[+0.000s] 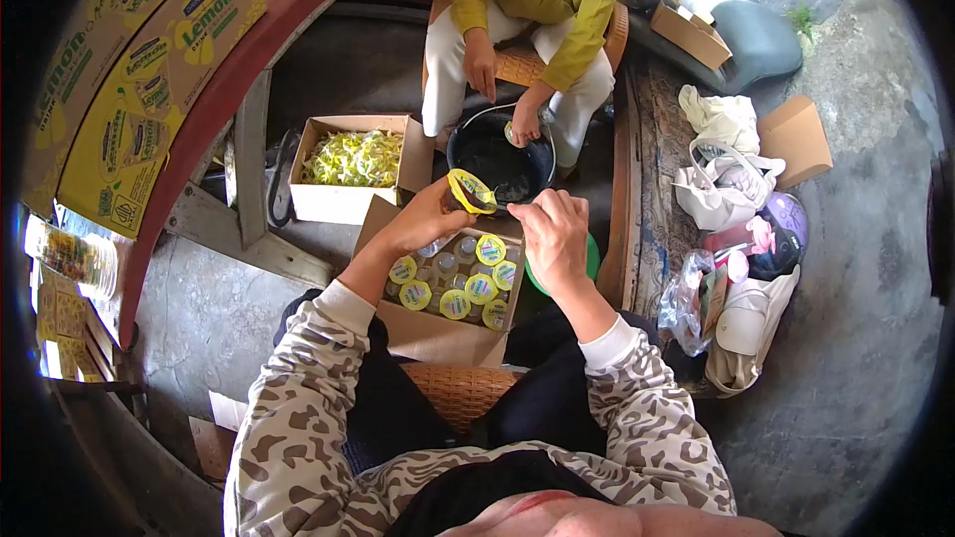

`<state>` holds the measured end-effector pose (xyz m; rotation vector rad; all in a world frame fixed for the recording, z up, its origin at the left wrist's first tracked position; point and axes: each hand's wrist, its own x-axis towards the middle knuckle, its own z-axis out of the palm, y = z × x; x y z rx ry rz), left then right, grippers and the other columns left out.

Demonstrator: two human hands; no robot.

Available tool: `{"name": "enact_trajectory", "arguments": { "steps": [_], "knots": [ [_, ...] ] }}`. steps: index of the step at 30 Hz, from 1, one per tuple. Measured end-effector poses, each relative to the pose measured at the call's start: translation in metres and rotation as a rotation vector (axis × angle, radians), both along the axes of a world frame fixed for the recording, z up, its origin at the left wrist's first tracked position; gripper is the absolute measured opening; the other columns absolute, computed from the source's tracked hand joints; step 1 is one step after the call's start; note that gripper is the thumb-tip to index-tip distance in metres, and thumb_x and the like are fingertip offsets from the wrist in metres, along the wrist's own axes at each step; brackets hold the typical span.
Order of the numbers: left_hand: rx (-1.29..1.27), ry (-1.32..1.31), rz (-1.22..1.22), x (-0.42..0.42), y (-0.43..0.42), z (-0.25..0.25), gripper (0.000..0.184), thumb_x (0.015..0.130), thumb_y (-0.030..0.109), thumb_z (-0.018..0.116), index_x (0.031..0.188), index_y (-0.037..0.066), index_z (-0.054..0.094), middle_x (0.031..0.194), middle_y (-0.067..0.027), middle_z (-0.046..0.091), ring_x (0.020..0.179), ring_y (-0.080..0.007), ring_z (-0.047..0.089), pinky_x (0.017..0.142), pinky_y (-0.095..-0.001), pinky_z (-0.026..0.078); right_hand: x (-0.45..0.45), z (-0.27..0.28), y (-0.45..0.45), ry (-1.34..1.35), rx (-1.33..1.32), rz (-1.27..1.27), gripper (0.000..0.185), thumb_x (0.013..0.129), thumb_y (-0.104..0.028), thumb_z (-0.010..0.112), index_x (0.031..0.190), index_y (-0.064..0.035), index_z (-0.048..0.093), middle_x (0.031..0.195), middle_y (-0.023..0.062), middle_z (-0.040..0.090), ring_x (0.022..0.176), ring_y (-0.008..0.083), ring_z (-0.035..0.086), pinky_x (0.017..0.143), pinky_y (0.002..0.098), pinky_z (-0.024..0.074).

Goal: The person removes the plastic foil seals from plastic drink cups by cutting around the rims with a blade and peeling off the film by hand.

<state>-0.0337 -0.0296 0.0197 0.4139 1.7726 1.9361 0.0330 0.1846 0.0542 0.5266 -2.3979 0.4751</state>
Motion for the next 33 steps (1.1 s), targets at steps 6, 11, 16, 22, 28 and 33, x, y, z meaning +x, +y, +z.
{"name": "enact_trajectory", "arguments": {
  "steps": [6, 11, 16, 22, 28, 33],
  "knots": [
    [-0.129, -0.071, -0.168, 0.003, 0.002, 0.004, 0.045, 0.078, 0.015, 0.080, 0.116, 0.002, 0.060, 0.100, -0.0030, 0.067, 0.082, -0.0093, 0.060, 0.069, -0.0249, 0.051, 0.004, -0.006, -0.007, 0.052, 0.138, 0.035, 0.025, 0.071, -0.007, 0.069, 0.095, -0.0109, 0.068, 0.084, 0.0015, 0.052, 0.083, 0.0202, 0.055, 0.078, 0.0389, 0.0394],
    [-0.054, -0.042, -0.116, 0.005, 0.003, 0.004, 0.038, 0.078, 0.016, 0.080, 0.110, 0.003, 0.064, 0.093, -0.0003, 0.067, 0.075, -0.0070, 0.058, 0.064, -0.0231, 0.049, 0.003, -0.008, -0.009, -0.005, 0.073, 0.038, 0.025, 0.070, -0.006, 0.070, 0.094, -0.0113, 0.068, 0.084, 0.0016, 0.052, 0.085, 0.0218, 0.055, 0.078, 0.0392, 0.0392],
    [-0.057, -0.054, -0.107, 0.003, -0.004, 0.004, 0.035, 0.080, 0.017, 0.078, 0.109, 0.003, 0.066, 0.090, -0.0009, 0.067, 0.074, -0.0077, 0.060, 0.065, -0.0238, 0.049, 0.006, 0.001, -0.008, 0.011, 0.072, 0.018, 0.024, 0.071, -0.006, 0.069, 0.095, -0.0116, 0.068, 0.084, 0.0014, 0.052, 0.084, 0.0214, 0.055, 0.078, 0.0395, 0.0392],
    [-0.052, -0.126, -0.176, 0.011, -0.003, 0.012, 0.038, 0.081, 0.018, 0.076, 0.112, 0.001, 0.066, 0.090, -0.0035, 0.069, 0.077, -0.0097, 0.064, 0.072, -0.0257, 0.052, 0.006, -0.009, -0.010, 0.031, 0.080, 0.022, 0.022, 0.072, -0.004, 0.071, 0.092, -0.0121, 0.069, 0.083, 0.0019, 0.053, 0.084, 0.0217, 0.055, 0.078, 0.0394, 0.0396],
    [-0.020, 0.046, -0.125, 0.004, 0.001, 0.007, 0.052, 0.079, 0.017, 0.077, 0.125, 0.002, 0.058, 0.103, -0.0059, 0.068, 0.088, -0.0139, 0.066, 0.082, -0.0298, 0.053, -0.005, -0.009, -0.001, -0.215, -0.316, -0.025, 0.014, 0.077, 0.001, 0.071, 0.083, -0.0110, 0.069, 0.079, 0.0018, 0.055, 0.079, 0.0227, 0.057, 0.075, 0.0381, 0.0391],
    [-0.160, 0.248, -0.045, 0.002, -0.001, 0.007, 0.041, 0.077, 0.010, 0.075, 0.115, 0.001, 0.061, 0.101, -0.0058, 0.068, 0.094, -0.0126, 0.062, 0.086, -0.0284, 0.049, 0.000, -0.003, 0.000, -0.105, -0.188, -0.022, 0.013, 0.076, -0.001, 0.073, 0.084, -0.0116, 0.070, 0.078, 0.0014, 0.054, 0.078, 0.0213, 0.056, 0.074, 0.0380, 0.0389]
  ]
}}
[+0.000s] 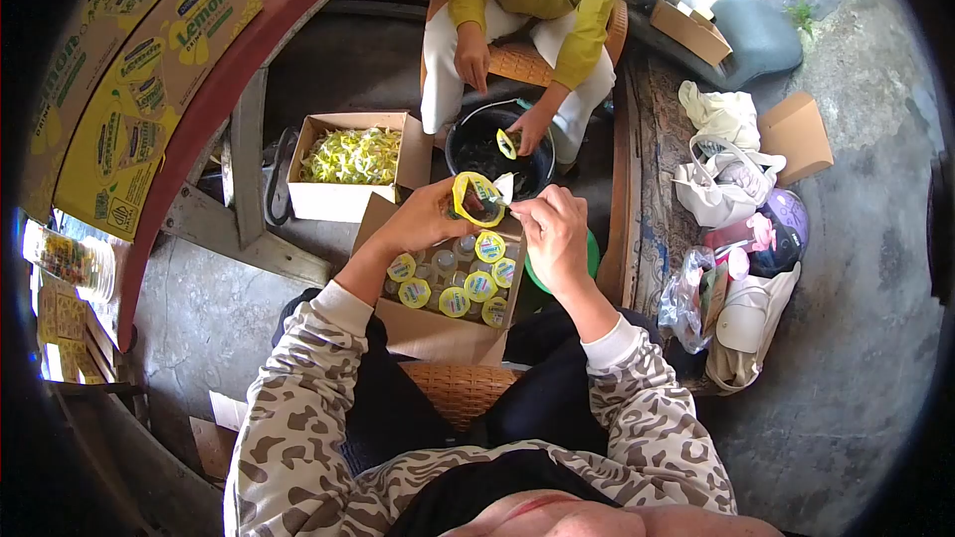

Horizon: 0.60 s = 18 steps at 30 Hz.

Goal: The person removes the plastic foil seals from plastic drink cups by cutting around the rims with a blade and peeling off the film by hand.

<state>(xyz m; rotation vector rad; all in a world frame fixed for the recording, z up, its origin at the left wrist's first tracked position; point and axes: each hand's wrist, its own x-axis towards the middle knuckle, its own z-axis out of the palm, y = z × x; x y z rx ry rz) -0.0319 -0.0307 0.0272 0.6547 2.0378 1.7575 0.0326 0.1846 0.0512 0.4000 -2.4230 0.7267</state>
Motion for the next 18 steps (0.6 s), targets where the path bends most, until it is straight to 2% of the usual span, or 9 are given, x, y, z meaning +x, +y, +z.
{"name": "enact_trajectory", "arguments": {
  "steps": [6, 10, 11, 13, 15, 18],
  "knots": [
    [0.080, -0.270, 0.026, 0.001, -0.002, 0.005, 0.044, 0.075, 0.011, 0.073, 0.117, 0.001, 0.062, 0.103, -0.0060, 0.067, 0.093, -0.0125, 0.061, 0.087, -0.0278, 0.049, 0.004, 0.009, -0.003, 0.120, 0.220, 0.023, 0.016, 0.076, -0.007, 0.071, 0.091, -0.0115, 0.070, 0.081, 0.0009, 0.052, 0.081, 0.0204, 0.055, 0.077, 0.0381, 0.0395],
    [0.050, -0.327, -0.012, 0.002, 0.000, -0.003, 0.045, 0.074, 0.011, 0.074, 0.117, 0.001, 0.061, 0.102, -0.0061, 0.067, 0.092, -0.0121, 0.061, 0.088, -0.0278, 0.049, 0.006, -0.002, -0.008, 0.163, 0.292, 0.034, 0.022, 0.074, -0.008, 0.070, 0.096, -0.0099, 0.069, 0.082, 0.0012, 0.052, 0.082, 0.0209, 0.055, 0.078, 0.0382, 0.0394],
    [0.109, -0.324, -0.021, 0.007, 0.004, -0.003, 0.045, 0.075, 0.012, 0.075, 0.117, 0.001, 0.061, 0.102, -0.0059, 0.067, 0.092, -0.0121, 0.061, 0.088, -0.0281, 0.049, 0.006, -0.005, -0.009, 0.155, 0.302, 0.044, 0.024, 0.073, -0.008, 0.070, 0.096, -0.0094, 0.069, 0.082, 0.0014, 0.052, 0.083, 0.0211, 0.055, 0.078, 0.0383, 0.0394],
    [0.172, -0.323, -0.028, 0.010, 0.007, -0.003, 0.045, 0.076, 0.013, 0.076, 0.116, 0.002, 0.061, 0.102, -0.0057, 0.067, 0.092, -0.0120, 0.061, 0.087, -0.0283, 0.049, 0.005, -0.005, -0.009, 0.138, 0.284, 0.047, 0.019, 0.074, -0.007, 0.070, 0.093, -0.0100, 0.069, 0.082, 0.0014, 0.052, 0.083, 0.0211, 0.055, 0.077, 0.0384, 0.0394],
    [0.092, -0.180, -0.020, 0.008, 0.007, 0.002, 0.047, 0.076, 0.016, 0.079, 0.117, 0.001, 0.061, 0.101, -0.0050, 0.068, 0.090, -0.0120, 0.062, 0.086, -0.0283, 0.050, 0.002, -0.004, -0.008, 0.026, 0.136, 0.034, 0.013, 0.076, -0.006, 0.070, 0.088, -0.0107, 0.069, 0.082, 0.0018, 0.052, 0.083, 0.0212, 0.056, 0.077, 0.0385, 0.0393],
    [0.095, -0.212, 0.024, 0.005, 0.004, 0.005, 0.043, 0.077, 0.018, 0.080, 0.113, 0.001, 0.064, 0.098, -0.0039, 0.069, 0.085, -0.0106, 0.063, 0.081, -0.0270, 0.051, 0.002, 0.002, -0.006, 0.024, 0.118, 0.017, 0.010, 0.077, -0.006, 0.070, 0.086, -0.0113, 0.069, 0.081, 0.0022, 0.052, 0.083, 0.0214, 0.056, 0.076, 0.0384, 0.0391]
  ]
}}
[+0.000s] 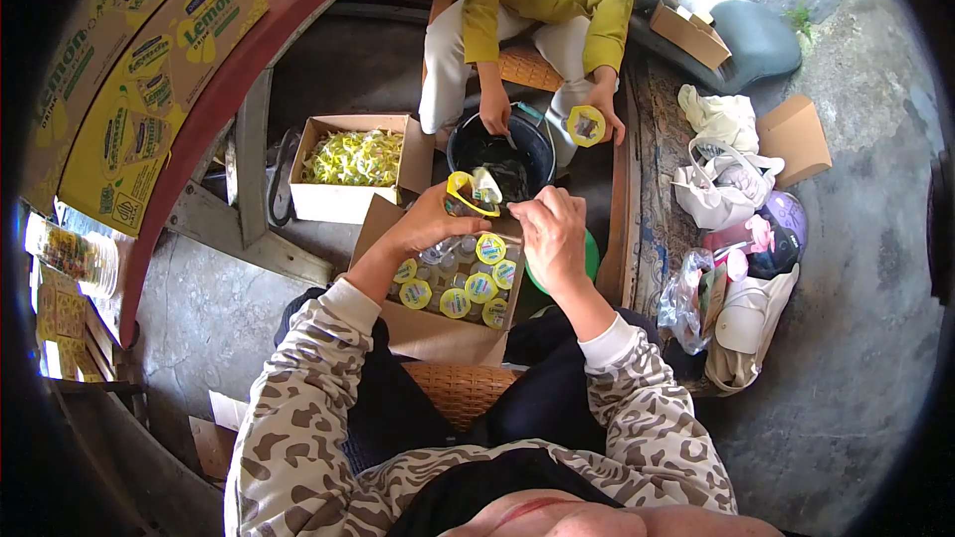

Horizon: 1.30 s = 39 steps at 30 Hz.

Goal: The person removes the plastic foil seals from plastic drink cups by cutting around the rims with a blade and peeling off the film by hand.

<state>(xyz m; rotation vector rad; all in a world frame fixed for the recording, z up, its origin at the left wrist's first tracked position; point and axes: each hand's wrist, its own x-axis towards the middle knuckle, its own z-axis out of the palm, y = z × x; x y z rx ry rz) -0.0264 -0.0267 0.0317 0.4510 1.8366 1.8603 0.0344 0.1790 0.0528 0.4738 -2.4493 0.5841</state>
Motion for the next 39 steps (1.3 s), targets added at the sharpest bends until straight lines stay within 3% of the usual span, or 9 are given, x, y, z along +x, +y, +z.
{"name": "enact_trajectory", "arguments": {
  "steps": [4, 7, 13, 15, 20, 26, 30, 35, 39],
  "knots": [
    [0.028, -0.104, -0.059, 0.001, -0.002, 0.002, 0.032, 0.079, 0.018, 0.078, 0.104, 0.000, 0.068, 0.090, -0.0031, 0.069, 0.078, -0.0089, 0.063, 0.072, -0.0255, 0.052, 0.006, 0.001, -0.001, 0.106, 0.124, 0.014, 0.017, 0.074, -0.007, 0.070, 0.090, -0.0108, 0.069, 0.083, 0.0024, 0.052, 0.084, 0.0216, 0.056, 0.077, 0.0386, 0.0393],
    [-0.002, -0.136, -0.084, 0.000, -0.003, -0.006, 0.037, 0.079, 0.018, 0.078, 0.107, -0.001, 0.067, 0.091, -0.0043, 0.069, 0.078, -0.0107, 0.064, 0.071, -0.0259, 0.052, 0.007, -0.005, -0.002, 0.130, 0.162, 0.038, 0.021, 0.072, -0.006, 0.070, 0.093, -0.0101, 0.068, 0.085, 0.0028, 0.051, 0.084, 0.0220, 0.055, 0.078, 0.0393, 0.0391],
    [0.070, -0.161, -0.116, -0.002, -0.005, -0.001, 0.056, 0.080, 0.024, 0.080, 0.123, 0.000, 0.055, 0.097, -0.0074, 0.068, 0.081, -0.0145, 0.067, 0.077, -0.0306, 0.054, -0.005, -0.013, 0.002, -0.095, -0.232, -0.034, 0.012, 0.077, -0.003, 0.073, 0.085, -0.0114, 0.069, 0.080, 0.0020, 0.054, 0.080, 0.0237, 0.056, 0.075, 0.0381, 0.0392],
    [0.060, -0.177, -0.104, -0.003, -0.005, 0.000, 0.063, 0.080, 0.025, 0.082, 0.128, 0.000, 0.050, 0.102, -0.0075, 0.068, 0.089, -0.0162, 0.066, 0.084, -0.0311, 0.053, -0.007, -0.013, 0.007, -0.122, -0.271, -0.014, 0.010, 0.079, -0.005, 0.074, 0.084, -0.0115, 0.069, 0.079, 0.0027, 0.054, 0.080, 0.0244, 0.057, 0.074, 0.0386, 0.0392],
    [-0.028, 0.117, -0.121, -0.014, -0.009, -0.011, 0.062, 0.079, 0.023, 0.082, 0.129, -0.001, 0.053, 0.113, -0.0066, 0.066, 0.107, -0.0171, 0.061, 0.098, -0.0317, 0.047, 0.000, 0.002, 0.007, -0.012, -0.059, 0.013, 0.012, 0.077, -0.005, 0.073, 0.087, -0.0115, 0.071, 0.079, 0.0008, 0.054, 0.080, 0.0213, 0.056, 0.076, 0.0371, 0.0390],
    [-0.104, -0.025, -0.016, -0.003, -0.005, 0.002, 0.051, 0.077, 0.016, 0.074, 0.123, 0.000, 0.059, 0.113, -0.0083, 0.066, 0.103, -0.0152, 0.060, 0.095, -0.0308, 0.047, 0.005, 0.008, -0.002, 0.110, 0.108, 0.041, 0.016, 0.076, -0.004, 0.070, 0.091, -0.0107, 0.069, 0.079, 0.0020, 0.052, 0.078, 0.0219, 0.054, 0.076, 0.0381, 0.0390],
    [0.021, -0.084, -0.031, 0.004, 0.001, -0.008, 0.051, 0.076, 0.018, 0.074, 0.122, 0.000, 0.059, 0.109, -0.0069, 0.066, 0.100, -0.0150, 0.059, 0.094, -0.0300, 0.046, 0.004, -0.001, -0.007, 0.122, 0.135, 0.043, 0.013, 0.077, -0.005, 0.070, 0.089, -0.0103, 0.067, 0.079, 0.0015, 0.052, 0.078, 0.0213, 0.054, 0.075, 0.0381, 0.0388],
    [-0.014, -0.024, -0.042, -0.001, -0.006, 0.001, 0.053, 0.077, 0.019, 0.074, 0.123, -0.001, 0.058, 0.105, -0.0071, 0.065, 0.096, -0.0145, 0.060, 0.088, -0.0291, 0.047, 0.002, 0.007, -0.002, 0.084, 0.058, 0.024, 0.006, 0.080, -0.007, 0.071, 0.083, -0.0097, 0.066, 0.077, 0.0016, 0.051, 0.078, 0.0211, 0.055, 0.074, 0.0380, 0.0386],
    [-0.003, -0.114, -0.119, 0.001, -0.007, -0.001, 0.052, 0.078, 0.021, 0.074, 0.122, -0.001, 0.057, 0.104, -0.0050, 0.065, 0.092, -0.0136, 0.062, 0.084, -0.0309, 0.053, 0.007, 0.000, -0.005, 0.148, 0.197, 0.047, 0.014, 0.075, -0.005, 0.069, 0.087, -0.0118, 0.068, 0.080, 0.0017, 0.050, 0.079, 0.0204, 0.054, 0.075, 0.0377, 0.0388]
  ]
}}
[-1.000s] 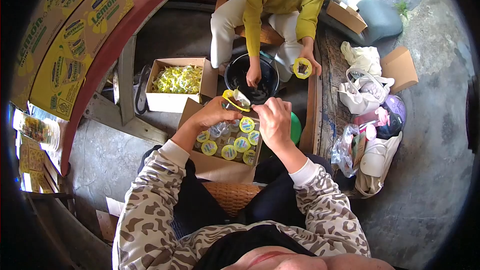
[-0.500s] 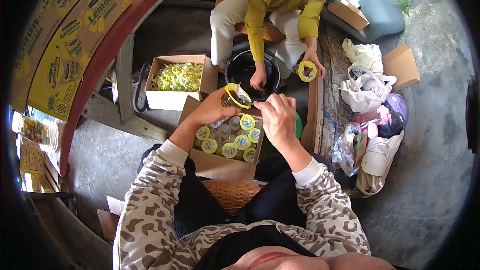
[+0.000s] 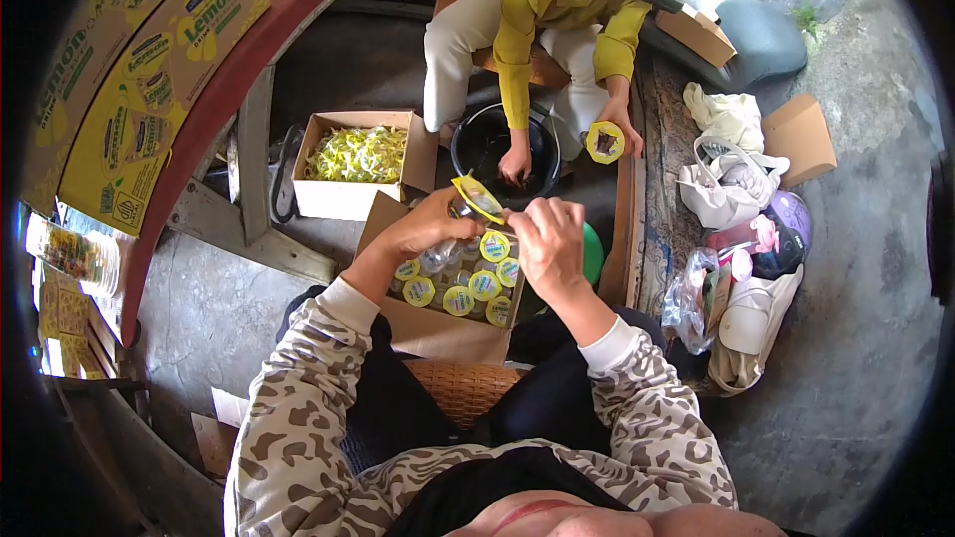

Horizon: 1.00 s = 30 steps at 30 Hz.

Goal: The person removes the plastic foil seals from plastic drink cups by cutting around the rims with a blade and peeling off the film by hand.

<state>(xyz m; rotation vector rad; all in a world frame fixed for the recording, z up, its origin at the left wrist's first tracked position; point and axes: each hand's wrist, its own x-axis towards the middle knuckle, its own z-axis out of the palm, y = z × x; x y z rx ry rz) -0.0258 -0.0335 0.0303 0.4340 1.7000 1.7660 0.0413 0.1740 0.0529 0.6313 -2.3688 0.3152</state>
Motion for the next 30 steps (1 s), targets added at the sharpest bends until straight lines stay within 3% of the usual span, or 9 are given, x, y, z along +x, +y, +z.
{"name": "enact_trajectory", "arguments": {
  "steps": [2, 5, 7, 8, 11, 15, 18, 21, 30],
  "knots": [
    [0.001, -0.013, -0.002, 0.000, 0.001, -0.003, 0.052, 0.078, 0.020, 0.074, 0.123, 0.000, 0.057, 0.105, -0.0053, 0.065, 0.091, -0.0134, 0.063, 0.081, -0.0310, 0.054, 0.000, -0.008, -0.001, -0.009, 0.014, -0.028, 0.015, 0.075, -0.004, 0.069, 0.087, -0.0122, 0.068, 0.080, 0.0023, 0.050, 0.080, 0.0208, 0.054, 0.076, 0.0380, 0.0389],
    [-0.003, -0.026, -0.024, -0.002, 0.000, 0.001, 0.057, 0.077, 0.020, 0.079, 0.125, 0.000, 0.056, 0.108, -0.0061, 0.065, 0.095, -0.0150, 0.062, 0.087, -0.0319, 0.053, -0.007, -0.008, 0.003, -0.162, -0.301, -0.006, 0.019, 0.073, 0.002, 0.068, 0.088, -0.0101, 0.068, 0.082, 0.0031, 0.053, 0.082, 0.0235, 0.055, 0.076, 0.0387, 0.0393],
    [-0.048, 0.242, 0.087, 0.003, 0.007, 0.013, 0.060, 0.073, 0.023, 0.084, 0.122, 0.000, 0.058, 0.102, -0.0049, 0.066, 0.093, -0.0139, 0.060, 0.086, -0.0305, 0.049, -0.012, -0.011, 0.007, -0.269, -0.450, -0.027, 0.017, 0.075, 0.001, 0.071, 0.087, -0.0107, 0.070, 0.081, 0.0023, 0.055, 0.081, 0.0235, 0.056, 0.076, 0.0381, 0.0394],
    [-0.048, 0.244, 0.088, 0.002, 0.006, 0.011, 0.060, 0.073, 0.023, 0.084, 0.122, 0.000, 0.058, 0.102, -0.0049, 0.066, 0.093, -0.0139, 0.060, 0.086, -0.0305, 0.049, -0.013, -0.011, 0.009, -0.297, -0.494, -0.027, 0.016, 0.075, 0.000, 0.072, 0.086, -0.0110, 0.070, 0.081, 0.0021, 0.056, 0.081, 0.0233, 0.056, 0.076, 0.0378, 0.0394],
    [-0.143, 0.346, 0.147, -0.001, 0.005, 0.010, 0.058, 0.074, 0.024, 0.086, 0.121, 0.001, 0.060, 0.109, -0.0074, 0.068, 0.102, -0.0171, 0.062, 0.094, -0.0321, 0.048, -0.010, 0.001, 0.010, -0.209, -0.421, -0.038, 0.015, 0.076, -0.001, 0.074, 0.086, -0.0109, 0.070, 0.080, 0.0019, 0.055, 0.080, 0.0227, 0.056, 0.076, 0.0376, 0.0391],
    [-0.094, 0.399, 0.135, -0.007, 0.001, 0.006, 0.053, 0.076, 0.023, 0.084, 0.119, 0.001, 0.061, 0.107, -0.0071, 0.069, 0.097, -0.0158, 0.064, 0.091, -0.0311, 0.050, -0.008, 0.005, 0.013, -0.123, -0.277, -0.029, 0.014, 0.076, -0.003, 0.073, 0.087, -0.0115, 0.071, 0.079, 0.0011, 0.053, 0.079, 0.0218, 0.055, 0.076, 0.0372, 0.0387],
    [-0.057, 0.327, 0.132, -0.005, 0.001, 0.013, 0.049, 0.078, 0.020, 0.082, 0.119, 0.002, 0.062, 0.106, -0.0054, 0.070, 0.094, -0.0138, 0.064, 0.087, -0.0296, 0.051, -0.006, 0.010, 0.010, -0.046, -0.132, -0.029, 0.016, 0.076, -0.006, 0.071, 0.090, -0.0117, 0.070, 0.079, 0.0005, 0.052, 0.080, 0.0208, 0.054, 0.076, 0.0373, 0.0387],
    [-0.025, 0.021, 0.049, 0.000, 0.000, 0.019, 0.044, 0.081, 0.017, 0.079, 0.119, 0.003, 0.062, 0.104, -0.0027, 0.068, 0.089, -0.0114, 0.062, 0.082, -0.0270, 0.050, -0.005, 0.006, 0.004, -0.004, -0.044, -0.004, 0.021, 0.074, -0.007, 0.069, 0.095, -0.0108, 0.069, 0.082, 0.0006, 0.051, 0.081, 0.0203, 0.054, 0.077, 0.0386, 0.0386],
    [-0.062, 0.099, 0.040, 0.001, 0.000, 0.021, 0.045, 0.083, 0.022, 0.077, 0.119, 0.002, 0.061, 0.102, -0.0033, 0.067, 0.087, -0.0091, 0.060, 0.078, -0.0255, 0.049, -0.008, 0.006, 0.009, -0.106, -0.205, -0.043, 0.011, 0.077, -0.008, 0.070, 0.087, -0.0126, 0.069, 0.077, -0.0001, 0.050, 0.079, 0.0206, 0.054, 0.077, 0.0382, 0.0383]
  ]
}}
